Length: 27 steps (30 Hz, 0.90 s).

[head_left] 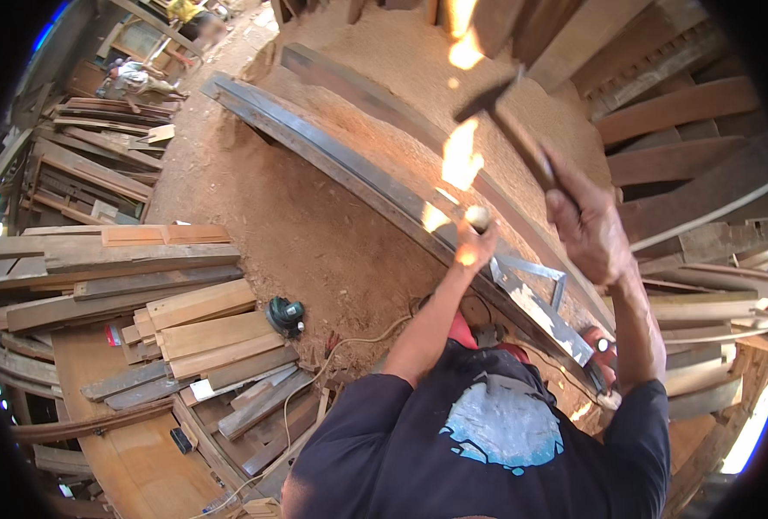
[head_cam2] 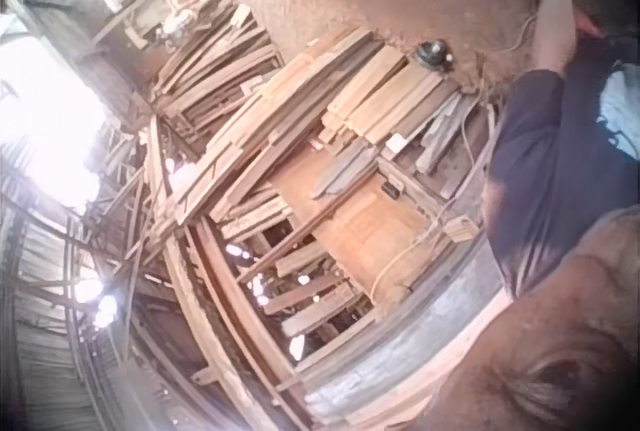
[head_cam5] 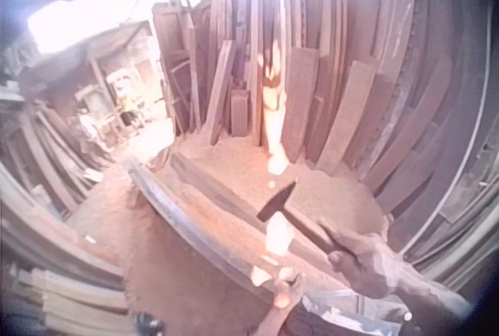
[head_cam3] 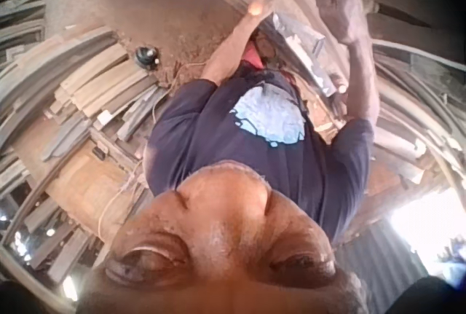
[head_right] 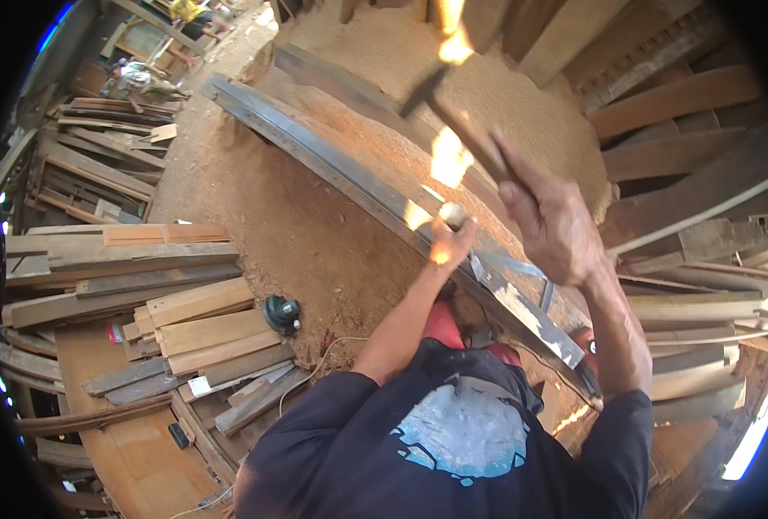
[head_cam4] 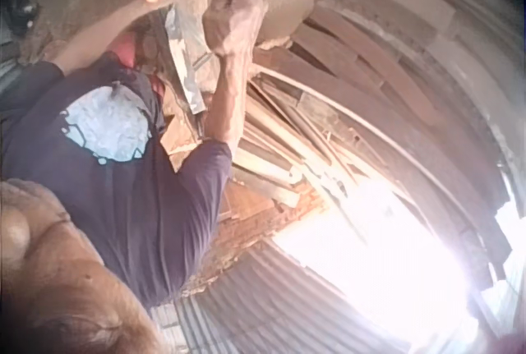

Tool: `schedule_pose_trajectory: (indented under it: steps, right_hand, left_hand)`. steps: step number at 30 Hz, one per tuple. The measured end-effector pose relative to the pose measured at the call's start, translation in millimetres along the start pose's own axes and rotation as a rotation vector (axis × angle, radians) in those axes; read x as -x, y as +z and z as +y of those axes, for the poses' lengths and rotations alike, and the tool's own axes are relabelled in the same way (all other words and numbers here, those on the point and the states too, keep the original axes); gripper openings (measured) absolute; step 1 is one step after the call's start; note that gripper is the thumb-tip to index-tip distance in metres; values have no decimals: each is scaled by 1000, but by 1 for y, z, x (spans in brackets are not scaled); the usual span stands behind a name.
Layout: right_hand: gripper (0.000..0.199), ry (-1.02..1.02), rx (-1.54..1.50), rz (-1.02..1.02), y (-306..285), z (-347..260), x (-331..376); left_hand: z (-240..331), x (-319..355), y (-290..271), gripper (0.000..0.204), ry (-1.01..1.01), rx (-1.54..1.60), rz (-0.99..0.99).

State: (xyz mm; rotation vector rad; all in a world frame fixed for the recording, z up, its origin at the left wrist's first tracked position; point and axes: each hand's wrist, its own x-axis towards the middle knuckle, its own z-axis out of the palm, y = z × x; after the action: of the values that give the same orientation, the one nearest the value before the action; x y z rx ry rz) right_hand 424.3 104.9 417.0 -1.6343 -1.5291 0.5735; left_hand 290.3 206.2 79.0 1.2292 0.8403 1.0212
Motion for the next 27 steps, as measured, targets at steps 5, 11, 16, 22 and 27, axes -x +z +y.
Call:
schedule_pose_trajectory:
  steps: [5, 11, 16, 22, 27]
  right_hand:
    - [52, -327, -155, 420, 2, -13, -15]
    - [53, 354, 357, -528, 32, 91, 12]
    - [48, 72, 15, 22, 15, 19, 0]
    - [49, 96, 289, -200, 42, 75, 10]
    - [50, 237, 199, -269, 36, 59, -7]
  left_hand:
    - [28, 2, -2, 11, -144, -105, 5]
    - [30, 9, 15, 14, -167, 188, 25]
    - [2, -5, -2, 19, -120, 50, -35]
    - [26, -10, 5, 47, -63, -183, -32]
    - [3, -6, -2, 30, -84, -240, 77]
